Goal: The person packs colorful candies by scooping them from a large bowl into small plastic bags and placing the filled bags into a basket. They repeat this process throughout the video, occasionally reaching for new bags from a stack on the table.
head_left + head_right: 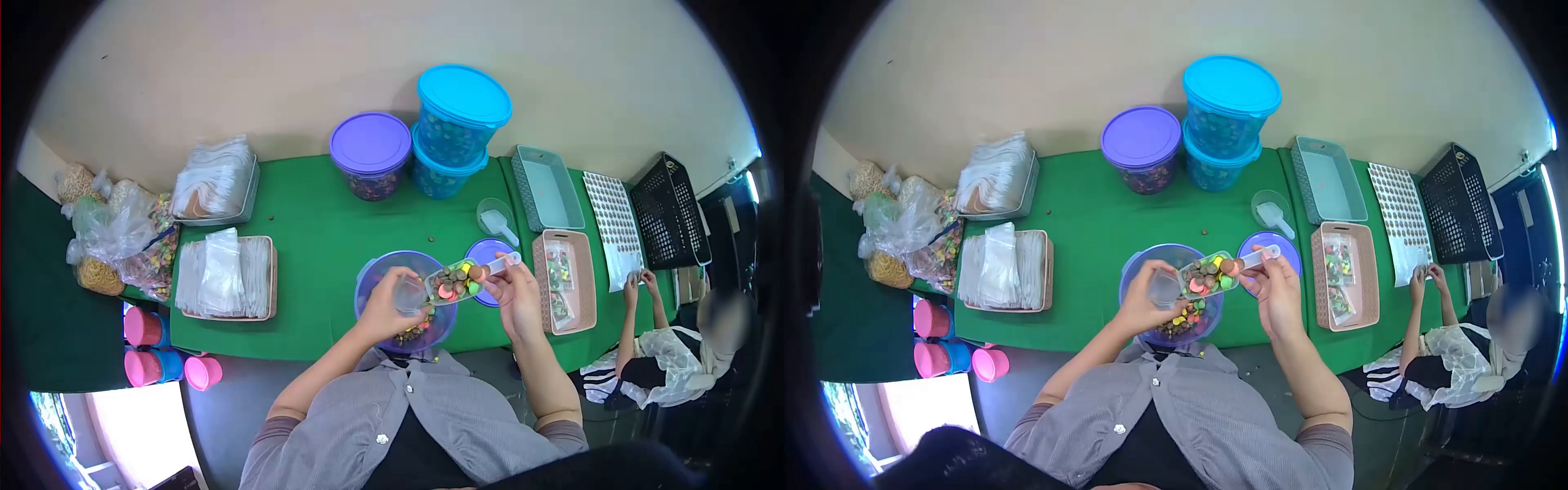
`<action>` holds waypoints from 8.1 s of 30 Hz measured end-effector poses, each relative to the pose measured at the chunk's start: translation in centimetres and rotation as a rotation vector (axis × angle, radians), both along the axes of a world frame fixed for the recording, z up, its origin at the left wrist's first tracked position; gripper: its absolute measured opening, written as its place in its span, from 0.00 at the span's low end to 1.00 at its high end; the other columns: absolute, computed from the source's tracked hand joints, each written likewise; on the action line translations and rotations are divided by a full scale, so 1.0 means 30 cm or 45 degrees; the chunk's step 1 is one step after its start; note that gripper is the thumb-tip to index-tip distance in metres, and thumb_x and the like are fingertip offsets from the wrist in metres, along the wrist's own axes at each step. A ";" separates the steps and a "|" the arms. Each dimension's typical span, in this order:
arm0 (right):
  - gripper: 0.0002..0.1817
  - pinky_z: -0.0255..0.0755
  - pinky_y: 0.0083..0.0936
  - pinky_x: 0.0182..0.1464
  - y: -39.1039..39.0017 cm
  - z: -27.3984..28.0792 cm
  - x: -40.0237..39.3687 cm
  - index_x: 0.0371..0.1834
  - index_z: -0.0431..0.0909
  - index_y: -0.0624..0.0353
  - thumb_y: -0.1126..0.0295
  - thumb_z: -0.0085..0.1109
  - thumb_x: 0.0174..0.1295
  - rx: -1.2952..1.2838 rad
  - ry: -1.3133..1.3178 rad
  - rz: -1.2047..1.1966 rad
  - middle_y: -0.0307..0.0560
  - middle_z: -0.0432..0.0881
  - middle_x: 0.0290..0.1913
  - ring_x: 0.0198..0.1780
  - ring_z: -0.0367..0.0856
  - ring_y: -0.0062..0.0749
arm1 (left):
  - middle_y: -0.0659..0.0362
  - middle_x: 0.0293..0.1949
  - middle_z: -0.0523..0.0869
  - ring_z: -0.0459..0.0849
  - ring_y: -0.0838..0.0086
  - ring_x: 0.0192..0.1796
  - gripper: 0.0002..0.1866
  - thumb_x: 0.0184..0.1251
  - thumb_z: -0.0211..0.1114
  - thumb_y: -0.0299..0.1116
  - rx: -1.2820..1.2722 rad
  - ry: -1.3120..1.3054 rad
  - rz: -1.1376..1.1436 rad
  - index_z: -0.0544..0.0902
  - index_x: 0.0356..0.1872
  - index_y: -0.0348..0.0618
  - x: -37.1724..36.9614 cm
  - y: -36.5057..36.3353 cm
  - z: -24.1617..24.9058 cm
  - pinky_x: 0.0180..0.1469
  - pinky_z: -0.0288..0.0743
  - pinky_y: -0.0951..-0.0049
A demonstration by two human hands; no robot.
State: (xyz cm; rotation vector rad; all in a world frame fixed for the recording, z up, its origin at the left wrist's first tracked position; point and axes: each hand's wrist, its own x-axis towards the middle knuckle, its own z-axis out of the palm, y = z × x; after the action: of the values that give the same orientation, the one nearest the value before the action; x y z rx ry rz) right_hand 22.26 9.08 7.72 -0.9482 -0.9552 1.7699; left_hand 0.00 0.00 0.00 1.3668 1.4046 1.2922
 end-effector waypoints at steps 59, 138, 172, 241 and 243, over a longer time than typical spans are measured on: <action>0.07 0.71 0.17 0.35 -0.137 -0.027 -0.211 0.39 0.84 0.65 0.71 0.64 0.65 0.472 -0.164 0.322 0.38 0.80 0.35 0.35 0.77 0.18 | 0.58 0.44 0.81 0.79 0.76 0.47 0.14 0.72 0.63 0.39 0.027 -0.496 -0.052 0.81 0.46 0.37 -0.013 -0.056 0.148 0.52 0.72 0.74; 0.22 0.70 0.25 0.53 -0.222 0.072 -0.277 0.60 0.72 0.61 0.73 0.60 0.62 0.742 -0.376 0.418 0.44 0.74 0.43 0.47 0.75 0.27 | 0.59 0.33 0.88 0.85 0.76 0.37 0.23 0.41 0.72 0.12 0.409 -0.044 0.515 0.84 0.44 0.37 -0.071 -0.211 0.163 0.48 0.77 0.74; 0.18 0.69 0.20 0.32 0.012 -0.065 -0.352 0.52 0.60 0.60 0.77 0.57 0.64 0.547 -0.554 0.711 0.44 0.76 0.30 0.28 0.73 0.19 | 0.56 0.40 0.85 0.83 0.62 0.44 0.17 0.43 0.77 0.26 0.340 0.449 0.521 0.83 0.38 0.42 -0.178 -0.088 0.116 0.48 0.76 0.65; 0.14 0.72 0.31 0.41 0.295 -0.115 -0.054 0.43 0.78 0.62 0.63 0.47 0.71 0.664 -1.173 1.215 0.48 0.80 0.31 0.33 0.78 0.34 | 0.52 0.49 0.80 0.80 0.67 0.53 0.24 0.60 0.71 0.23 0.572 -0.303 0.683 0.67 0.53 0.41 -0.148 0.142 0.082 0.60 0.72 0.67; 0.14 0.71 0.29 0.39 0.293 -0.053 -0.010 0.43 0.77 0.62 0.63 0.48 0.71 0.673 -1.203 1.156 0.45 0.79 0.29 0.32 0.77 0.31 | 0.52 0.48 0.80 0.80 0.68 0.53 0.22 0.60 0.70 0.22 0.505 -0.396 0.644 0.69 0.52 0.41 -0.113 0.174 0.006 0.59 0.72 0.67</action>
State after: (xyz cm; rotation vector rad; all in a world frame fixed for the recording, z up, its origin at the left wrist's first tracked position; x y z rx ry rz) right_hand 21.97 17.86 6.14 -1.0679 -2.6288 1.5046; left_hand -3.40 5.21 0.17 1.0099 1.3649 2.1067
